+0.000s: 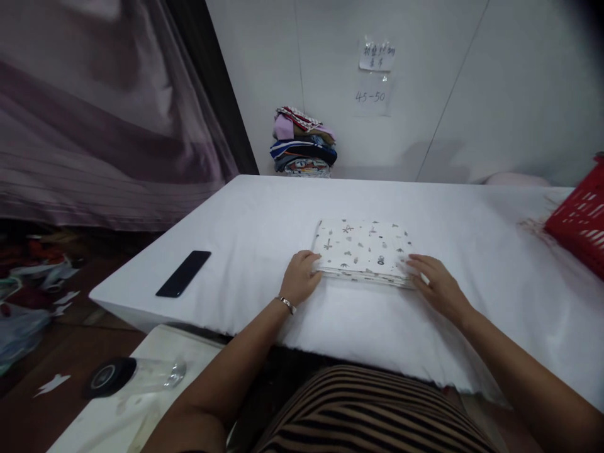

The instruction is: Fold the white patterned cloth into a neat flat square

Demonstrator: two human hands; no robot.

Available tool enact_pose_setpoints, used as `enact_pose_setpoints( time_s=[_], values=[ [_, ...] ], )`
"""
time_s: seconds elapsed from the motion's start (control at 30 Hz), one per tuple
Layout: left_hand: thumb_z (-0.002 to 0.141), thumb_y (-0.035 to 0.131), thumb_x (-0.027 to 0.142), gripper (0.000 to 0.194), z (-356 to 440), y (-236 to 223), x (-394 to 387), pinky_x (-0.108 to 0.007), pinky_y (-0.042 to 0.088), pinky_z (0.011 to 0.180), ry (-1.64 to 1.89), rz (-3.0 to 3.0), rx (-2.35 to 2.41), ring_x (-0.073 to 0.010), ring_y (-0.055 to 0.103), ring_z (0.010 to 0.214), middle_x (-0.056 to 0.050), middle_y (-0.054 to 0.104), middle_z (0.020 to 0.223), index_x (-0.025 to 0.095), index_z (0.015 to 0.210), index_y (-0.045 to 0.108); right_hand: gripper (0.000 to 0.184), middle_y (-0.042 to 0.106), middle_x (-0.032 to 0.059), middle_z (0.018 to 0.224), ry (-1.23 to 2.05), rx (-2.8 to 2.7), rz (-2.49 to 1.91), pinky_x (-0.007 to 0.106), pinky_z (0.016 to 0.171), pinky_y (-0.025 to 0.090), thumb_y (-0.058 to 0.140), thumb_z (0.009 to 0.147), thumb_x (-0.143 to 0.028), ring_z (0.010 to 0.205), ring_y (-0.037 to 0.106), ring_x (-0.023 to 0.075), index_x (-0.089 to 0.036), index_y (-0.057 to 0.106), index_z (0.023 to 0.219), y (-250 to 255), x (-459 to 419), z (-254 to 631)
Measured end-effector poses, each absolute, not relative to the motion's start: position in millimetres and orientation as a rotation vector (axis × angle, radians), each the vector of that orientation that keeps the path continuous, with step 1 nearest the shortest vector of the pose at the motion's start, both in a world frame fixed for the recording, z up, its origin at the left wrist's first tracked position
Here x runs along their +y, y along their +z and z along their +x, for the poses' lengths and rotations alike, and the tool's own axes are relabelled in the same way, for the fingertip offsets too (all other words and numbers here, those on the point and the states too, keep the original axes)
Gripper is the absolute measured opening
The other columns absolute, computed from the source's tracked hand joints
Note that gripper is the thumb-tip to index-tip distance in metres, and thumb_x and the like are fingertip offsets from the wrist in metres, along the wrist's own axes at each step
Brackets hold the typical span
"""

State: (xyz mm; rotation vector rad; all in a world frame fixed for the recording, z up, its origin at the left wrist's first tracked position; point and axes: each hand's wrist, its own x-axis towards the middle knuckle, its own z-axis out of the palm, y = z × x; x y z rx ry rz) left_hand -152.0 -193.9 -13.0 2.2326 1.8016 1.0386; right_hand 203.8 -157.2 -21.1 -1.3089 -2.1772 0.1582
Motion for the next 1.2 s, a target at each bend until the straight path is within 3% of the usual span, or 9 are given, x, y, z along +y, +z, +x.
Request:
enact_pose_setpoints(
  time_s=[0.13,0.33,0.47,0.6,0.73,0.83,1.0,1.2],
  values=[
    [0.078,0.055,0.018,0.011,-158.4,-11.5,-190.2,-0.036,0.043,0.084,0.822,2.324,1.823,-0.0194,0.055,0.091,-0.003,0.060,0.093,0.021,0.088,0.060,0.038,0.053,0.0065,0.132,0.230,-2.450,-1.114,0.047,0.104,0.033,0.040,0.090,-0.032,0.127,0.041,0.0231,-0.024,0.053,0.125,-35.5,-159.4,202.1],
    [0.085,0.047,0.019,0.012,-168.5,-15.5,-192.8,-0.030,0.044,0.077,0.717,2.320,1.829,-0.0165,0.056,0.087,-0.003,0.060,0.095,0.023,0.091,0.058,0.043,0.045,0.0050,0.138,0.122,-2.536,-1.152,0.049,0.107,0.027,0.037,0.091,-0.031,0.131,0.035,0.0215,-0.025,0.044,0.133,-48.8,-162.9,205.7],
    [0.080,0.055,0.021,0.007,-158.7,2.7,-192.6,-0.034,0.043,0.080,0.667,2.310,1.875,-0.0197,0.055,0.090,-0.003,0.063,0.092,0.021,0.085,0.061,0.043,0.045,0.0052,0.138,0.068,-2.548,-1.138,0.049,0.107,0.028,0.037,0.092,-0.030,0.131,0.035,0.0215,-0.025,0.043,0.134,-49.0,-162.8,203.9],
    [0.083,0.055,0.033,0.023,-129.5,15.9,-182.7,-0.037,0.037,0.096,0.785,2.442,1.731,-0.0212,0.049,0.112,-0.005,0.060,0.115,0.022,0.103,0.061,0.042,0.046,0.0052,0.138,0.002,-2.557,-1.124,0.048,0.107,0.028,0.035,0.093,-0.030,0.131,0.035,0.0207,-0.024,0.044,0.134,-50.5,-161.2,202.1],
    [0.089,0.044,0.044,0.045,-111.6,1.8,-166.5,-0.045,0.020,0.109,0.543,2.547,1.657,-0.0241,0.028,0.134,-0.007,0.040,0.141,0.023,0.128,0.047,0.043,0.045,0.0045,0.138,-0.028,-2.554,-1.121,0.047,0.107,0.030,0.034,0.094,-0.029,0.131,0.035,0.0197,-0.026,0.042,0.135,-53.7,-160.4,203.2],
    [0.089,0.038,0.053,0.053,-114.8,-13.8,-158.2,-0.046,0.020,0.110,0.366,2.486,1.708,-0.0253,0.024,0.136,-0.007,0.035,0.145,0.023,0.133,0.042,0.043,0.043,0.0042,0.140,0.002,-2.564,-1.138,0.047,0.106,0.029,0.033,0.093,-0.027,0.132,0.034,0.0201,-0.027,0.041,0.136,-51.9,-163.3,205.1],
    [0.088,0.035,0.056,0.057,-120.7,-23.3,-155.2,-0.047,0.019,0.110,0.382,2.504,1.707,-0.0263,0.023,0.136,-0.008,0.034,0.145,0.022,0.134,0.040,0.045,0.040,0.0064,0.141,0.119,-2.590,-1.238,0.052,0.109,0.021,0.034,0.093,-0.036,0.133,0.032,0.0234,-0.025,0.041,0.136,-24.4,-167.9,190.5],
    [0.088,0.036,0.054,0.055,-117.7,-21.7,-154.6,-0.048,0.020,0.109,0.399,2.518,1.719,-0.0275,0.025,0.135,-0.009,0.036,0.144,0.023,0.134,0.042,0.058,0.025,0.0076,0.149,0.186,-2.453,-1.309,0.046,0.111,0.015,0.029,0.092,-0.050,0.138,0.016,0.0243,-0.020,0.030,0.142,16.5,-122.5,134.2]
  ],
)
